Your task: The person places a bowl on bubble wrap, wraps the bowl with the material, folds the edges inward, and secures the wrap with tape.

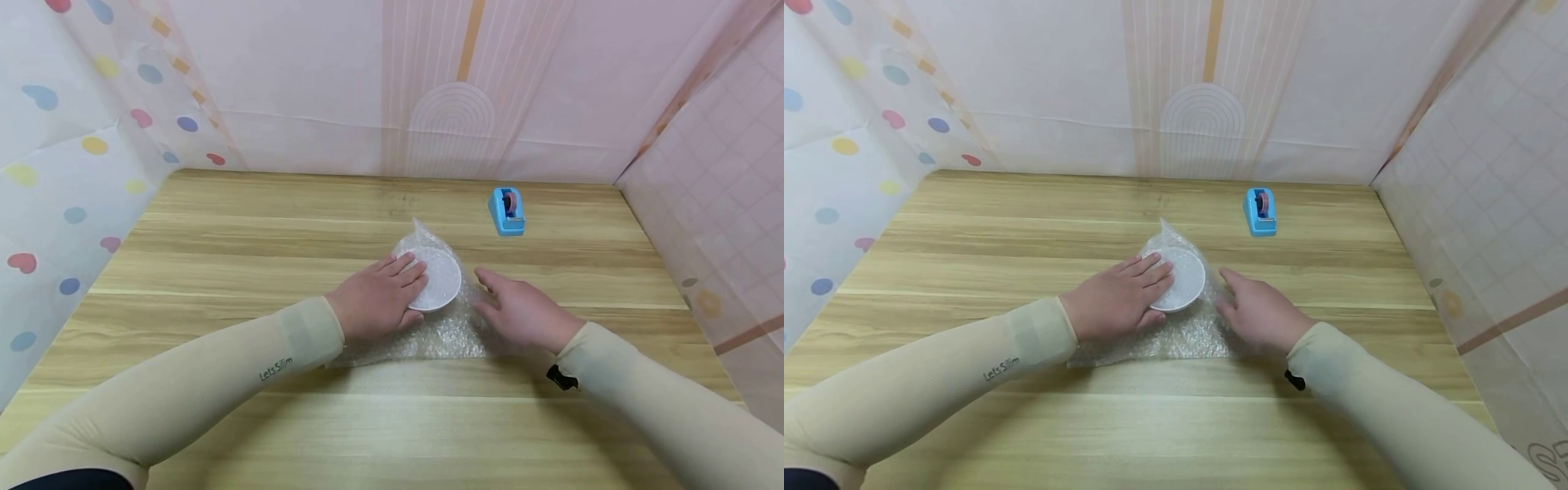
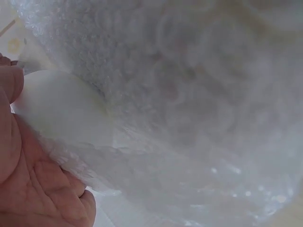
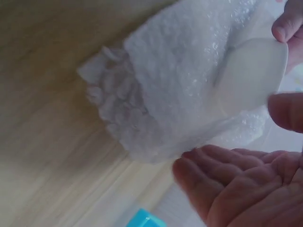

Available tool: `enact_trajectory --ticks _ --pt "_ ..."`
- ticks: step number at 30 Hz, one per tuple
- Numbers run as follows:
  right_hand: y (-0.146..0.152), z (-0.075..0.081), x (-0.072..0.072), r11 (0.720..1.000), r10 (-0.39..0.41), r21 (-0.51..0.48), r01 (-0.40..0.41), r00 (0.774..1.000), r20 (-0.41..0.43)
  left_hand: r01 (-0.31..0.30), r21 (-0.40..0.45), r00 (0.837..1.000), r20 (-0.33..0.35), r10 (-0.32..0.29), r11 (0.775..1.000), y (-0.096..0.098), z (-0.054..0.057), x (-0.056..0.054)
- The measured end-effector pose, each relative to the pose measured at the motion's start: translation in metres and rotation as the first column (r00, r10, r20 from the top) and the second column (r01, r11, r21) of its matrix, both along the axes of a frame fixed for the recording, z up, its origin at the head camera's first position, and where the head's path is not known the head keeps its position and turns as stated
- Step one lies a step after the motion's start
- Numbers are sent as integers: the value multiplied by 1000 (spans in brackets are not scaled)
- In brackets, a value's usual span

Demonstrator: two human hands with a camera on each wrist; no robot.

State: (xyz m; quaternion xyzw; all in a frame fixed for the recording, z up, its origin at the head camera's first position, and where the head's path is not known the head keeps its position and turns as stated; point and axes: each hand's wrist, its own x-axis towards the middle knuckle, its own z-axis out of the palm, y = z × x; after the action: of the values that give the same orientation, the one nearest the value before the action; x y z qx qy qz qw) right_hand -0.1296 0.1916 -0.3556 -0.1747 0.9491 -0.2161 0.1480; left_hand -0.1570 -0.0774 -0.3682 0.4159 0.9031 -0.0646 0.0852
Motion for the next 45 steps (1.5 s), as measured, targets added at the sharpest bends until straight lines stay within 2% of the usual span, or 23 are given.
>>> enact_trajectory --ticks 8,15,21,27,32,36,43,45 --pt "3 -1 3 989 -44 137 48 999 -31 -13 -10 1000 3 13 1000 1 0 -3" --pt "12 -3 0 978 -92 191 78 994 65 -27 5 999 19 27 1000 1 1 -3" --pt "19 2 -1 988 -129 111 112 979 160 -25 0 1000 16 25 1000 2 1 -4" --pt "21 5 0 990 -139 17 138 977 159 -27 -15 999 19 28 1000 2 1 -4" --pt "20 1 2 971 -198 -77 225 945 259 -28 -14 999 27 28 1000 3 1 -4" --pt "18 -1 3 963 -202 -105 247 926 320 -26 -17 999 26 27 1000 2 1 -4" --pt "17 4 4 976 -177 -85 201 956 232 -26 -14 999 24 26 1000 2 1 -3" --pt "16 5 5 975 -178 -93 203 959 220 -26 -12 999 25 26 1000 2 1 -3"
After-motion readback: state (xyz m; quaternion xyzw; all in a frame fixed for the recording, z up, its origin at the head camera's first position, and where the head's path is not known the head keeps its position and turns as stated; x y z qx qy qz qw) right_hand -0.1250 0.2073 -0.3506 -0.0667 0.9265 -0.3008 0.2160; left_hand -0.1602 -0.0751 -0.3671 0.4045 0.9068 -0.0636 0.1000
